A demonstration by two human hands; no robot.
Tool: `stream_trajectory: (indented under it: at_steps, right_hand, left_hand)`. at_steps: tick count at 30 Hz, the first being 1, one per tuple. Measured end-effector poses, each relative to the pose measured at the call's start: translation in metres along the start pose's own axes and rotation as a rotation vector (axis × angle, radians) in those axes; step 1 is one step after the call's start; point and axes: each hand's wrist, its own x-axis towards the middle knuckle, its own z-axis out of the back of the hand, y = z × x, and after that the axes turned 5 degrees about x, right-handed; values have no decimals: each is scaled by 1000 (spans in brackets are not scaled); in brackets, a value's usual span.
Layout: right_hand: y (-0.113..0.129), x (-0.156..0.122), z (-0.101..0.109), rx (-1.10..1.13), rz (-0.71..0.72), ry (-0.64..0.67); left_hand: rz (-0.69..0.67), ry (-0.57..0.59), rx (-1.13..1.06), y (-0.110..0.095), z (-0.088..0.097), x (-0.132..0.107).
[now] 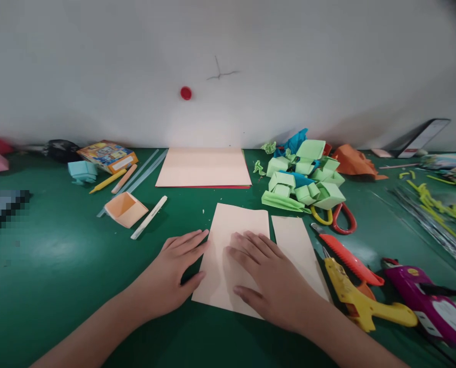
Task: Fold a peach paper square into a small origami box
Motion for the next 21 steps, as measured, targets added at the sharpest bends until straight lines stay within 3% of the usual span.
stream_trajectory:
  at_steps: [10, 21]
  right_hand:
    - [2, -1, 0, -9, 5, 0]
    - [2, 0, 1, -14, 15, 9]
  left_hand:
    - [-20, -48, 13, -2, -1, 0]
    - [-58, -23, 10, -7, 5, 1]
